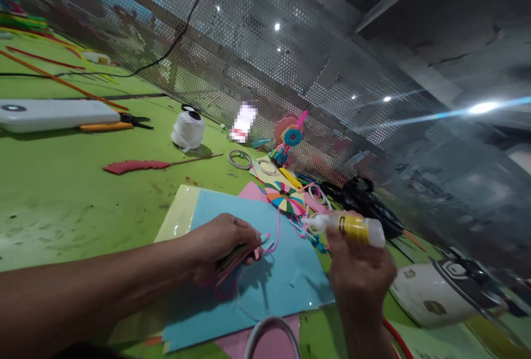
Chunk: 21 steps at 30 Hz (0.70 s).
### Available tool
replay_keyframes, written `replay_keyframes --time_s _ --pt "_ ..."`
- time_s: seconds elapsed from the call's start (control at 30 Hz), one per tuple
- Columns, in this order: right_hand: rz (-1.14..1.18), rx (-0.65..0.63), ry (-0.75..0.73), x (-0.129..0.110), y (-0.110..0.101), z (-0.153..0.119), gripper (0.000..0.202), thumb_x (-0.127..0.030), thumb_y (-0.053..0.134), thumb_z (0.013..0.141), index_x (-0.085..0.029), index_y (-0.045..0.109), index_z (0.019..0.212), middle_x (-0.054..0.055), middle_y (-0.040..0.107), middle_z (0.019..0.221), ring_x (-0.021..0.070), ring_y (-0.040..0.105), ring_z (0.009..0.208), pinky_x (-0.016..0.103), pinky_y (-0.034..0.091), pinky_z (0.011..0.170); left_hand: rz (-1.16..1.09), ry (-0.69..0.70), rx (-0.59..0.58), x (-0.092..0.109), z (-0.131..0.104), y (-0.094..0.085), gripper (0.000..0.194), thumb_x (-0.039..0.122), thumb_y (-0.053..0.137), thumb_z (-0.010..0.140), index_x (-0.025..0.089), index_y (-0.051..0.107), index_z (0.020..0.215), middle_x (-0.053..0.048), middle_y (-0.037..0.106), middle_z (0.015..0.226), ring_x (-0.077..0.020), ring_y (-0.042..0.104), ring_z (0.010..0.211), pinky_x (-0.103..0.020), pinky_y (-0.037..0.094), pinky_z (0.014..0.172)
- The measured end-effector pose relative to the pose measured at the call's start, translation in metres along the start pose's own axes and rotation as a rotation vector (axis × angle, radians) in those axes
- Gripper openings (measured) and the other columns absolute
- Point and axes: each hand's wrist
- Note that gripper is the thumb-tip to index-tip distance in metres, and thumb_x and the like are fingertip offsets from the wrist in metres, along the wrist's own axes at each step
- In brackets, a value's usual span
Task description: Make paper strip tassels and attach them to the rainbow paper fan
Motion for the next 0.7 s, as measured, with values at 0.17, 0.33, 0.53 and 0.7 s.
replay_keyframes --time_s 0.17,0.33,0.53,0.7 --pt "0.241 0.015 0.315 0.027 -0.008 0.023 0.029 -0.028 0.074 0.066 -0.015 0.06 0.087 0.002 0.063 0.082 0.0158 0.062 0.078 0.036 0.05 0.08 -0.037 -0.016 0.021 0.002 -0.003 0.003 0.012 0.025 0.063 0.06 0.013 0.064 0.059 -0.001 0.062 0.056 -0.0096 0.048 0.049 -0.019 0.037 0.048" --pt "0.274 -0.183 0.397 0.018 -0.007 0.016 0.03 -0.026 0.074 0.067 -0.016 0.06 0.092 0.002 0.064 0.083 0.0141 0.061 0.077 0.03 0.05 0.075 0.008 0.003 0.002 -0.001 0.001 -0.001 0.016 0.028 0.064 0.062 0.012 0.064 0.061 -0.002 0.064 0.061 -0.0101 0.049 0.052 -0.019 0.037 0.049" --pt "-0.104 -0.192 0.502 0.056 -0.061 0.054 0.039 -0.045 0.071 0.065 -0.019 0.059 0.091 0.001 0.065 0.085 0.0138 0.06 0.075 0.024 0.049 0.069 0.039 0.028 -0.001 -0.006 0.004 -0.007 0.023 0.035 0.067 0.063 0.012 0.065 0.067 -0.003 0.063 0.062 -0.0109 0.049 0.051 -0.02 0.036 0.048" --pt "-0.427 -0.226 0.726 0.108 -0.128 0.078 0.032 -0.042 0.067 0.06 -0.015 0.053 0.052 0.0 0.049 0.042 0.0087 0.04 0.035 0.022 0.032 0.036 0.049 0.055 -0.058 -0.008 0.005 -0.006 0.022 0.034 0.065 0.065 0.013 0.065 0.067 -0.002 0.062 0.06 -0.0098 0.047 0.049 -0.019 0.032 0.047"
Point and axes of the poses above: each hand's wrist, its own z-axis towards the middle knuckle, its own y-axis out of the palm, x = y × z
